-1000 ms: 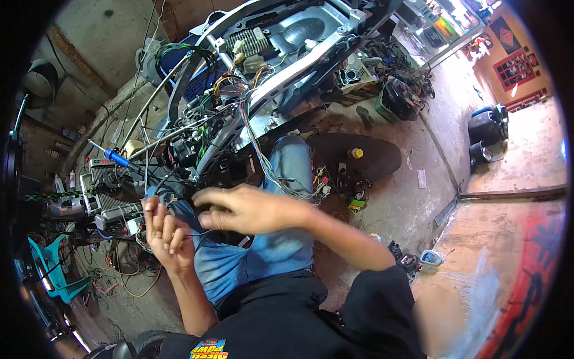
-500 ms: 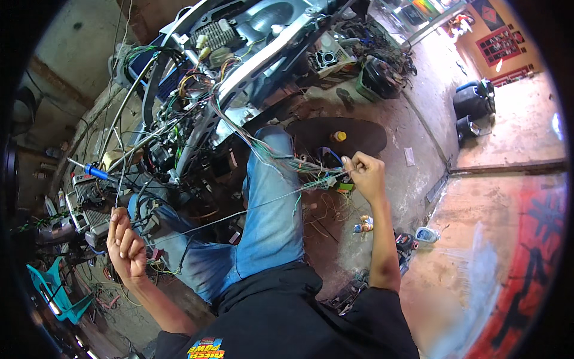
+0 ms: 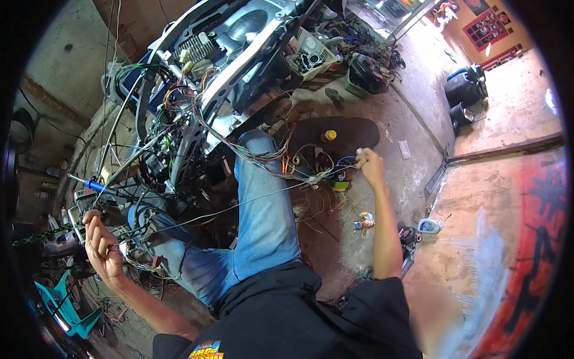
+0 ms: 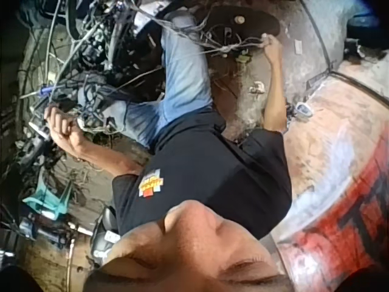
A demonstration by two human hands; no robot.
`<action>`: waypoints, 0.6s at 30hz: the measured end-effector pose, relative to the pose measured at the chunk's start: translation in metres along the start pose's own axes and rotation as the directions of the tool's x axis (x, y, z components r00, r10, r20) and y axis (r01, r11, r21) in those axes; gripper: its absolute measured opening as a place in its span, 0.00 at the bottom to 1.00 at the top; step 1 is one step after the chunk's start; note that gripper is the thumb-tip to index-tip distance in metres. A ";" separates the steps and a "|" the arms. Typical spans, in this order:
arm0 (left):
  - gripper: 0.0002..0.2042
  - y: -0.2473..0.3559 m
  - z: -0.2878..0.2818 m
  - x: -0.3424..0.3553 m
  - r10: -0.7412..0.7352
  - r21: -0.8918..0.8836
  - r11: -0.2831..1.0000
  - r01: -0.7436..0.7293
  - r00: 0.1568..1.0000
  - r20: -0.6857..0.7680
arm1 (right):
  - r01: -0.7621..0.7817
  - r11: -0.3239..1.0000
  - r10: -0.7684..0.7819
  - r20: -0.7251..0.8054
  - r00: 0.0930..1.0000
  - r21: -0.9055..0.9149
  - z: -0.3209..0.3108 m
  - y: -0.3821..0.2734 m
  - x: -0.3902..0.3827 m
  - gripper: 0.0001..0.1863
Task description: Inspecting and repairing the wiring harness of a motorcycle.
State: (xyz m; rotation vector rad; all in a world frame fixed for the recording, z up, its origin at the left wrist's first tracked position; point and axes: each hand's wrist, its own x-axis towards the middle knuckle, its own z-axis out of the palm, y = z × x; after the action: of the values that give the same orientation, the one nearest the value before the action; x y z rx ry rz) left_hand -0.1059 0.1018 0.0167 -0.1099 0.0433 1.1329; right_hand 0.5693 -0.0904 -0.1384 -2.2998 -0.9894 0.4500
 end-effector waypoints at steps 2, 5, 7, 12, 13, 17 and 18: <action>0.10 0.005 0.003 0.000 0.012 0.049 0.999 -0.013 1.000 0.016 | 0.148 0.975 -0.066 0.415 0.907 -0.168 -0.006 0.014 0.012 0.17; 0.10 -0.017 0.005 0.014 0.006 0.054 0.999 -0.003 0.999 -0.049 | 0.135 0.985 -0.174 -0.594 0.785 -0.110 -0.073 0.003 0.018 0.17; 0.09 -0.024 0.010 0.018 -0.039 0.030 0.999 0.041 0.998 -0.047 | 0.184 0.979 -0.171 -0.822 0.543 -0.082 -0.105 -0.022 0.017 0.17; 0.10 -0.008 -0.009 0.033 0.002 0.060 0.998 0.002 0.999 -0.052 | 0.231 0.957 -0.287 -0.456 0.843 -0.176 -0.208 -0.025 0.051 0.19; 0.10 -0.028 -0.001 0.032 -0.016 0.074 0.997 0.022 0.997 -0.078 | 0.272 0.946 -0.051 -0.745 0.665 0.178 -0.233 -0.053 0.047 0.21; 0.11 -0.031 -0.018 0.032 -0.084 0.053 0.995 0.085 0.996 -0.029 | 0.201 0.812 -0.021 -0.316 0.949 0.549 -0.252 -0.133 0.026 0.14; 0.10 -0.026 -0.025 0.037 -0.057 0.022 0.998 0.058 0.997 -0.043 | 0.220 0.816 -0.032 -0.338 0.941 0.534 -0.275 -0.127 0.040 0.14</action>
State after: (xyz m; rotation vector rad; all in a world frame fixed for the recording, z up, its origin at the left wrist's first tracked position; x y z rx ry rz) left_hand -0.0660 0.1216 -0.0095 -0.1133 0.0904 1.0724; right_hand 0.6677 -0.0963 0.1511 -1.6832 -0.7191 0.2590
